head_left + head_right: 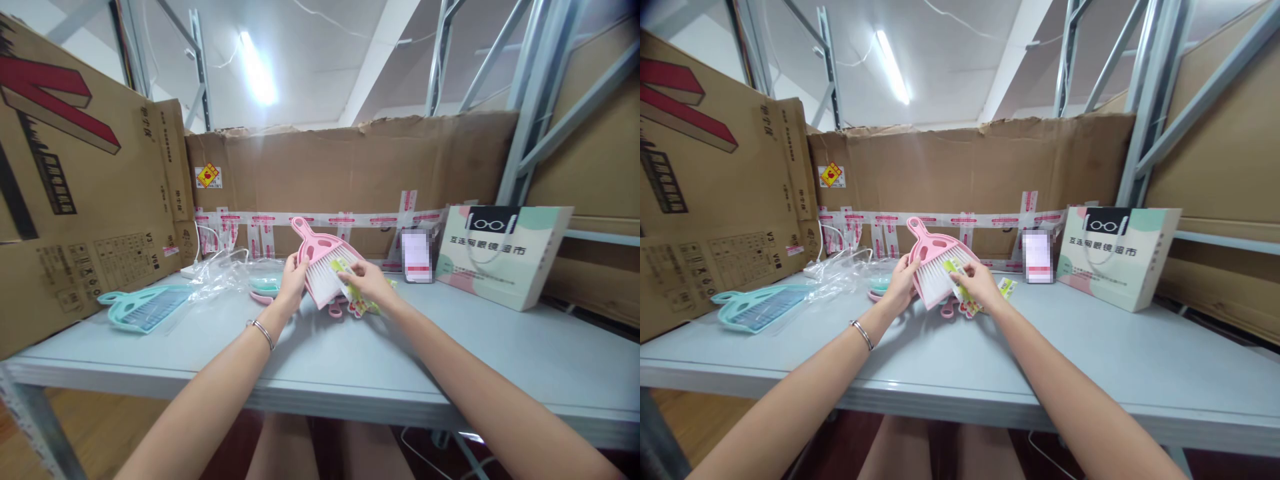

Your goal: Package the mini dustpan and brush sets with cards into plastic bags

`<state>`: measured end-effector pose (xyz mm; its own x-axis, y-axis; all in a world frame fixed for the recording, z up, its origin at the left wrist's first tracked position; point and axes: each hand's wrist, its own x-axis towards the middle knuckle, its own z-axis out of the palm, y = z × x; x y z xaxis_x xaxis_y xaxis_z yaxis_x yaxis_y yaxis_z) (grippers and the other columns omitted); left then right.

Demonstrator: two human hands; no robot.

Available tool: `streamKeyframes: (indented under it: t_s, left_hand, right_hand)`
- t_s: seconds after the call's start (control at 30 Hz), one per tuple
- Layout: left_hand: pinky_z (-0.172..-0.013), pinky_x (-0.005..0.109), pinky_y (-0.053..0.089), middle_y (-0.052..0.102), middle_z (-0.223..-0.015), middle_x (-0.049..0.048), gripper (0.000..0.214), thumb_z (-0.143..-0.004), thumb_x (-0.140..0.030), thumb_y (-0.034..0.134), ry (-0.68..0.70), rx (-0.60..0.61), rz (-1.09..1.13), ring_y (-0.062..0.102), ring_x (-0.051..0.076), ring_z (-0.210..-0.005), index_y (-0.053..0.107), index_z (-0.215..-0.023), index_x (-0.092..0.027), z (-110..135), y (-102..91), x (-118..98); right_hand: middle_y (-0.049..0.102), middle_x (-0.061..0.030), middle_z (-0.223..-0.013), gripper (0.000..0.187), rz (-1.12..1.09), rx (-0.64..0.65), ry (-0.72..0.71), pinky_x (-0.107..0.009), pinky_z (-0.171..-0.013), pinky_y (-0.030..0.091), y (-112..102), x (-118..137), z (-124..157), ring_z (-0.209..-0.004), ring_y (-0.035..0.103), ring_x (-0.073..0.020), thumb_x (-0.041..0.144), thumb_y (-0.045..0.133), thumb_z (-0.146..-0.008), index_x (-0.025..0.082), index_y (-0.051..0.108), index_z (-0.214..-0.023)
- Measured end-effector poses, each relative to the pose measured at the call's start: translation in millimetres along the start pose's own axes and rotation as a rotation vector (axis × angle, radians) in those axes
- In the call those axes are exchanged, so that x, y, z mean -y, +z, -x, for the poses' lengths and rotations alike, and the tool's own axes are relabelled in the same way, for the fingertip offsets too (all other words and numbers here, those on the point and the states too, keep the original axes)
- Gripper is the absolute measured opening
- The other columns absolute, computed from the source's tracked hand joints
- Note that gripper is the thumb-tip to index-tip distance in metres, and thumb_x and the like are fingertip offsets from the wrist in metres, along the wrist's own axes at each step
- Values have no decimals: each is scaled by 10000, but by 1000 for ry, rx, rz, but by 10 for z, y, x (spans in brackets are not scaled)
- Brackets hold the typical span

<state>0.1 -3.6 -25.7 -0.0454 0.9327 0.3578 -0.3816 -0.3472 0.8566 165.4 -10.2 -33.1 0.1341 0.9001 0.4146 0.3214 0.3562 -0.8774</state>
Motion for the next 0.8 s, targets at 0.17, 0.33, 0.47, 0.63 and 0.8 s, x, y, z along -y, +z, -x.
streamKeyframes:
  t_s: [0.17,0.33,0.47,0.63,0.8]
  left_hand:
    - [-752,258,440,587,-939,43,144,-808,-258,527,36,-105,-67,554,138,-835,528,-920,-168,-70,-65,39]
    - [-748,257,441,581,-930,38,160,-805,-260,530,19,-124,-85,554,139,-840,511,-938,-174,-93,-92,80]
    - [-742,256,444,580,-890,28,112,-797,-216,523,11,-92,-53,558,133,-804,512,-898,-169,-73,-57,75]
    - [-748,264,456,587,-895,29,146,-801,-243,531,16,-32,-19,569,134,-811,500,-926,-174,-7,26,63]
    - [-762,297,471,606,-966,52,393,-707,-319,665,68,90,-3,583,161,-861,485,-1028,-183,90,99,11]
  right_hand:
    - [586,30,-599,345,-403,-225,-76,-234,-536,403,-224,221,-2,-567,518,-110,466,726,-551,168,605,-677]
    - [554,71,-527,279,-884,37,45,-190,-441,411,-266,393,87,-452,498,-71,385,751,-578,207,586,-717]
    - [544,80,-486,286,-778,175,111,-171,-363,382,3,285,122,-367,455,-54,279,769,-562,196,529,-693]
    - [561,68,-456,340,-445,-221,104,-224,-289,376,291,77,117,-323,504,-129,327,705,-644,234,389,-726]
    - [506,91,-407,308,-406,-297,24,-234,-302,390,305,48,129,-328,512,-145,362,611,-731,257,322,-758]
